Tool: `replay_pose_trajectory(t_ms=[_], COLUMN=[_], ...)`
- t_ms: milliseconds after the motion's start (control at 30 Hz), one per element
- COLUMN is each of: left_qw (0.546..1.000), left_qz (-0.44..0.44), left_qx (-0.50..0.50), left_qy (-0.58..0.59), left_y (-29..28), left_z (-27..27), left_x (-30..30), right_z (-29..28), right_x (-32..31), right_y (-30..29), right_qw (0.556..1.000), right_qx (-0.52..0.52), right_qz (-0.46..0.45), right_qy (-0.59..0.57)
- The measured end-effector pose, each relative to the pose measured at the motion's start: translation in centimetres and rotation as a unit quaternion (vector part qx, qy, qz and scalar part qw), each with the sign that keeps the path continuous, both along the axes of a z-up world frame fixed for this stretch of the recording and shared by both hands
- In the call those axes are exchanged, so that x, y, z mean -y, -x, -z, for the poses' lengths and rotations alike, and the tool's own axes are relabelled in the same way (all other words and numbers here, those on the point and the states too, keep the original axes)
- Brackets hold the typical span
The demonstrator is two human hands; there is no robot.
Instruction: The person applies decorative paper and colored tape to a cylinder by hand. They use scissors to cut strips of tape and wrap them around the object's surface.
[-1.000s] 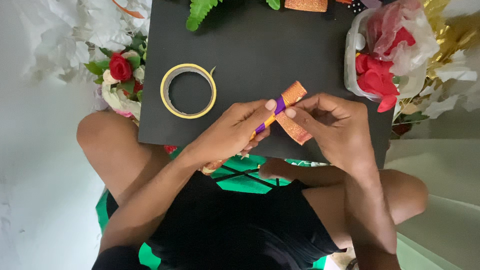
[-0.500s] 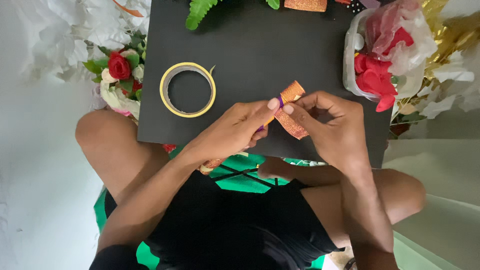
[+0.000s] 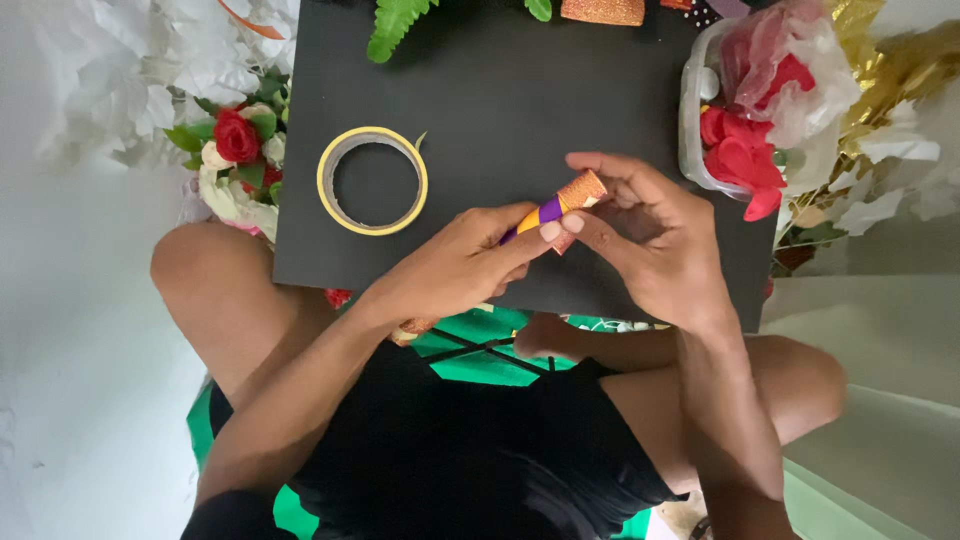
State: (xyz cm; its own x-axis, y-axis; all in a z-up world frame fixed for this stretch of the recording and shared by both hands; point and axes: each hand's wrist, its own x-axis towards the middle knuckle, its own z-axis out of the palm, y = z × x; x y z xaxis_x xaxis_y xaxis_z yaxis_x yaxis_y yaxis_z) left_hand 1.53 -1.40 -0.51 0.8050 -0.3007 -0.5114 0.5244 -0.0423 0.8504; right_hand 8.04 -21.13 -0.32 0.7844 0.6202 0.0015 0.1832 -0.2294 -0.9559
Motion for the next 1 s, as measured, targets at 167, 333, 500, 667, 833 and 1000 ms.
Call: replay_pose_trajectory(t_ms=[167,333,500,667,833,1000], left_qw=[0.989,0.979,0.975,0.97,0.962,0.955], left_qz=[0.002,0.025,0.031,0.01,-0.002,-0.025], left_qx=[0.099,0.104,0.121,0.183,0.243,0.279], left_qy=[-0.107,-0.174,-0.186,-0.159,-0.128,-0.095], left_y=[0.4,0.6,0.6,1.2,1.7,2.1], left_z=[1.0,0.2,0.6,2.4,2.6,2.6], left_x=[0.4,-0.3,-1.1,-2.3,-3.0,-3.0], right_z=[2.4,1.5,0.0,2.1,7.9,12.3], right_x=[0.9,0.4,0.5,2.0,-0.7,-1.0], right_y=[-0.2,0.4,1.7,7.9,16.2,17.6], right_qw=[0.998,0.999,0.992,0.943,0.95,0.954], right_qx=[-0.037,-0.005,0.112,0.179,0.011,-0.056], right_qz=[0.018,0.041,0.06,0.257,0.301,0.295], right_qy=[-0.047,-0.031,0.021,0.114,0.079,0.002])
